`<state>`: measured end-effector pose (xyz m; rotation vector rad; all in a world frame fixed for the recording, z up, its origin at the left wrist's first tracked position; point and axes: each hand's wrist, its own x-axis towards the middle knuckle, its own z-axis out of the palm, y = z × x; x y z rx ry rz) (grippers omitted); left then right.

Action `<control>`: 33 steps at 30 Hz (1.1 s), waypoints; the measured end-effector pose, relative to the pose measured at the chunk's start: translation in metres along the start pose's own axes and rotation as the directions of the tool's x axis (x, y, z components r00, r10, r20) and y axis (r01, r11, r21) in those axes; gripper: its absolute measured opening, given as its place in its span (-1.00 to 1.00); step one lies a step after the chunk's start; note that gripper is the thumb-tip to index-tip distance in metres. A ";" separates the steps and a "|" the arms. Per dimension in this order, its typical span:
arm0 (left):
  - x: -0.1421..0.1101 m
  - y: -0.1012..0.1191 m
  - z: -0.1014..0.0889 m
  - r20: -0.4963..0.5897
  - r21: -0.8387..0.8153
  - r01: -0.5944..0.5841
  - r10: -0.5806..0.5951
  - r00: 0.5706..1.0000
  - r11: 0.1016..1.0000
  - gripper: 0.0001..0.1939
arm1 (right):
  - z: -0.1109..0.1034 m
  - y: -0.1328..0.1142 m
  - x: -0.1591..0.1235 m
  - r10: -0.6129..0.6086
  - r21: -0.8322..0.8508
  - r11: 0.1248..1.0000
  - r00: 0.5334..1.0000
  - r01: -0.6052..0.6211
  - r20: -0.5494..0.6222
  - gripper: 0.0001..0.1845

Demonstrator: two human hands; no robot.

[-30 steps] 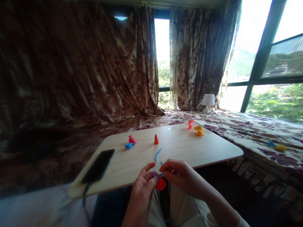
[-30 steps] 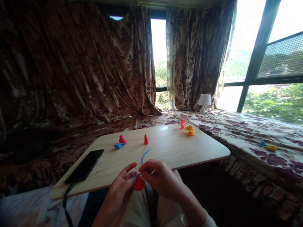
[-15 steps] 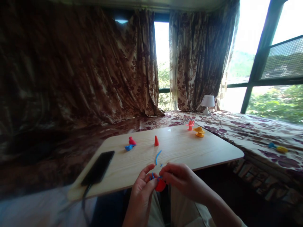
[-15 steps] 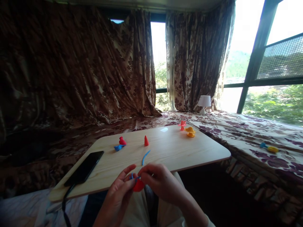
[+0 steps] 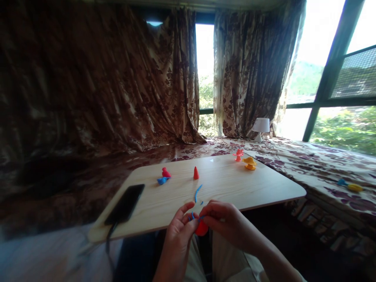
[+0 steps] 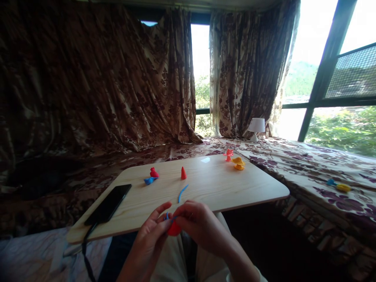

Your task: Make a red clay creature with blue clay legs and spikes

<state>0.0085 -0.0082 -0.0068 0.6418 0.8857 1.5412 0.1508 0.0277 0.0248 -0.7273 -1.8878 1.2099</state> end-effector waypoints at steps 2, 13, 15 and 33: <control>0.000 -0.001 0.000 -0.010 -0.007 -0.010 0.010 1.000 1.000 -0.47 | -0.002 -0.001 0.000 -0.027 -0.091 0.996 1.000 0.026 -0.005 -0.85; 0.000 0.001 0.000 0.024 -0.005 0.003 -0.003 1.000 1.000 -0.48 | -0.002 0.001 0.000 -0.081 -0.318 0.945 0.997 0.073 -0.015 -0.82; 0.001 -0.001 -0.002 0.023 -0.007 -0.004 0.004 1.000 1.000 -0.48 | -0.002 0.001 -0.001 -0.081 -0.313 0.947 0.997 0.073 -0.013 -0.82; 0.001 0.001 -0.005 0.018 0.016 -0.041 0.040 0.999 0.999 -0.48 | 0.003 0.016 -0.003 0.110 -0.011 0.994 0.994 -0.110 0.026 -0.84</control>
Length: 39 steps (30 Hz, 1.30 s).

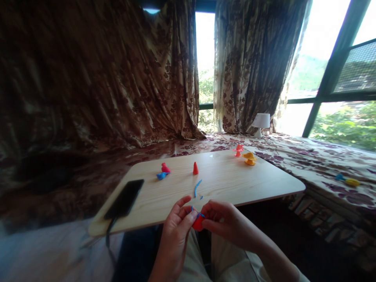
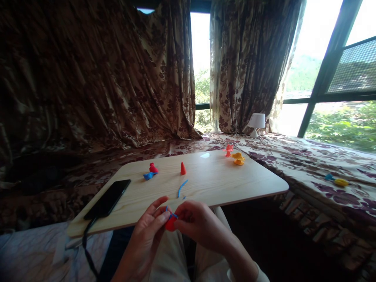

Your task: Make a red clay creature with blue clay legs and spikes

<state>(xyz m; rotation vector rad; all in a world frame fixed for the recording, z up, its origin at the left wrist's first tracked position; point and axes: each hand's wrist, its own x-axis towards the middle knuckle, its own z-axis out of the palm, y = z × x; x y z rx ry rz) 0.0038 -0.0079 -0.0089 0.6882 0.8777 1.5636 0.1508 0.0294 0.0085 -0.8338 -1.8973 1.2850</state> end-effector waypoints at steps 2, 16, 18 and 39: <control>0.002 -0.001 -0.001 0.002 -0.007 -0.004 0.004 1.000 1.000 -0.47 | 0.001 -0.001 0.000 0.020 0.041 0.999 1.000 -0.021 0.010 -0.81; -0.005 0.007 0.003 0.118 -0.173 0.039 -0.018 0.993 0.984 -0.44 | -0.002 -0.003 0.002 -0.071 0.254 0.965 0.997 0.070 -0.008 -0.78; -0.005 0.009 0.006 0.052 -0.135 -0.024 0.031 0.998 0.991 -0.43 | -0.005 -0.003 0.001 -0.085 0.148 0.984 0.992 0.097 -0.089 -0.80; 0.005 0.005 0.003 -0.204 -0.053 -0.153 0.140 0.969 0.987 -0.45 | -0.039 0.045 0.083 -0.230 -0.502 0.862 0.933 0.063 -0.278 -0.72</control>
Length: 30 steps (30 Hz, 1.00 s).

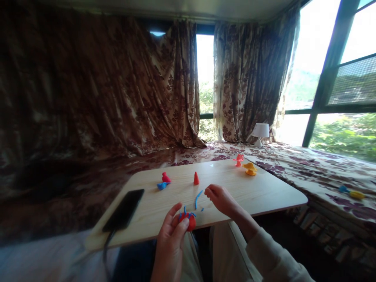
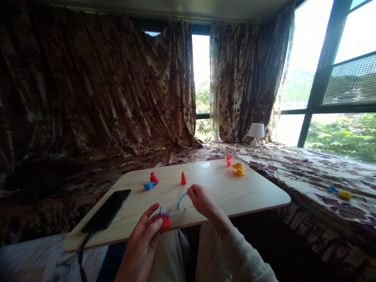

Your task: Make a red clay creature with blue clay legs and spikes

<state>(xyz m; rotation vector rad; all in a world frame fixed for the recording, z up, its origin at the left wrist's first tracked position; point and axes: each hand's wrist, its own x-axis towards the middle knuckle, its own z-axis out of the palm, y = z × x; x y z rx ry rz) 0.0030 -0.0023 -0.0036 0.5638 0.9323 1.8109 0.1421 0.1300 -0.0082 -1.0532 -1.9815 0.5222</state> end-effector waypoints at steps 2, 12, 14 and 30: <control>0.000 0.001 0.000 -0.008 -0.002 0.013 -0.013 1.000 1.000 -0.46 | 0.008 0.014 0.005 0.006 -0.073 0.997 1.000 -0.006 -0.004 -0.77; -0.004 0.003 0.003 0.015 0.013 -0.005 0.004 1.000 1.000 -0.47 | -0.007 0.004 -0.009 -0.079 -0.040 0.996 0.995 0.076 -0.061 -0.73; -0.004 0.002 0.004 0.047 0.013 -0.009 0.008 0.999 1.000 -0.45 | -0.015 -0.018 -0.022 -0.160 0.118 0.978 0.980 0.174 -0.119 -0.72; -0.017 0.014 0.008 0.150 0.024 -0.014 0.010 0.989 1.000 -0.43 | -0.029 -0.084 -0.073 -0.397 0.041 0.917 0.917 0.396 0.033 -0.47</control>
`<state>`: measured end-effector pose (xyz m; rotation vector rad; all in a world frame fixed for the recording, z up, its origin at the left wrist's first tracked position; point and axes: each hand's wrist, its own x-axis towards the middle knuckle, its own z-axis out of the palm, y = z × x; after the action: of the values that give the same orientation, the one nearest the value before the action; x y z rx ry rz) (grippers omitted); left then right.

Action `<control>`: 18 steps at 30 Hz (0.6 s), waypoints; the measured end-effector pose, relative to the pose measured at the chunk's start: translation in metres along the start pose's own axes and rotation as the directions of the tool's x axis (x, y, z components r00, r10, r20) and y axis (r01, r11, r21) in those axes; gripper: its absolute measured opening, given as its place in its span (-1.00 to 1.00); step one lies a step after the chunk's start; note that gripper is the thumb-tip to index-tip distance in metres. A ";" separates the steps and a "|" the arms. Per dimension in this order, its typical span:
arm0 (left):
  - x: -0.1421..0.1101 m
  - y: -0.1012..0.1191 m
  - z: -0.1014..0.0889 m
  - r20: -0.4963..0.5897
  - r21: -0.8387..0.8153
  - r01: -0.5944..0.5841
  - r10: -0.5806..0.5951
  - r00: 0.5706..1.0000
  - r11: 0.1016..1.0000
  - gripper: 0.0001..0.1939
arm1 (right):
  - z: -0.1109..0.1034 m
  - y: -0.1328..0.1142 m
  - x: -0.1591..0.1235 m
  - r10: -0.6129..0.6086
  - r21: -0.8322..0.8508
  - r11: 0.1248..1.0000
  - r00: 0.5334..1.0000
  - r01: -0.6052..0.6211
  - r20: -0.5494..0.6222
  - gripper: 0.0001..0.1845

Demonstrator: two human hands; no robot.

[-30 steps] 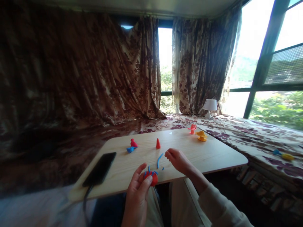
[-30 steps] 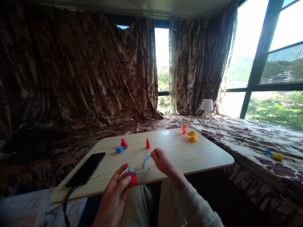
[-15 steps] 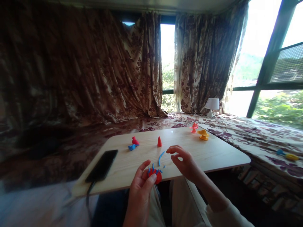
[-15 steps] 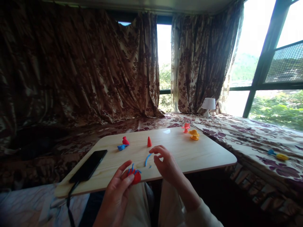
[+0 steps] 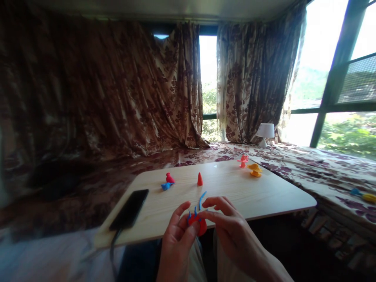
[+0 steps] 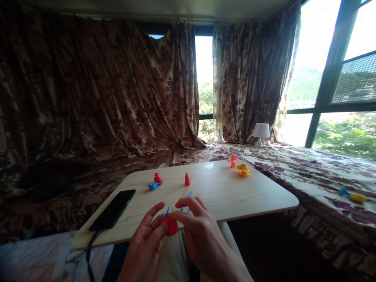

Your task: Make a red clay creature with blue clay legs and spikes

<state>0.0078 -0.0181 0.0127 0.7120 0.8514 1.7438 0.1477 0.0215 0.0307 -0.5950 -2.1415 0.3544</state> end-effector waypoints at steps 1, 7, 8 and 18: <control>0.000 0.001 0.000 0.002 -0.003 0.015 -0.015 1.000 1.000 -0.43 | -0.001 -0.001 0.000 -0.022 -0.026 0.999 1.000 0.022 0.007 -0.47; -0.002 0.004 -0.001 -0.007 -0.047 0.090 -0.091 0.996 0.995 -0.41 | -0.002 -0.004 0.002 -0.037 -0.020 0.999 0.999 0.037 0.003 -0.48; -0.002 0.004 0.000 -0.013 -0.052 0.081 -0.082 0.997 0.995 -0.41 | -0.002 -0.003 0.001 -0.024 0.033 0.999 0.999 0.025 -0.021 -0.49; -0.003 0.003 0.000 -0.004 -0.065 0.081 -0.081 0.997 0.995 -0.43 | 0.009 0.004 -0.005 0.167 0.261 0.957 0.978 -0.130 -0.124 -0.81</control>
<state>0.0070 -0.0217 0.0153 0.6206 0.8144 1.6942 0.1445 0.0220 0.0199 -0.6164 -1.8799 0.6363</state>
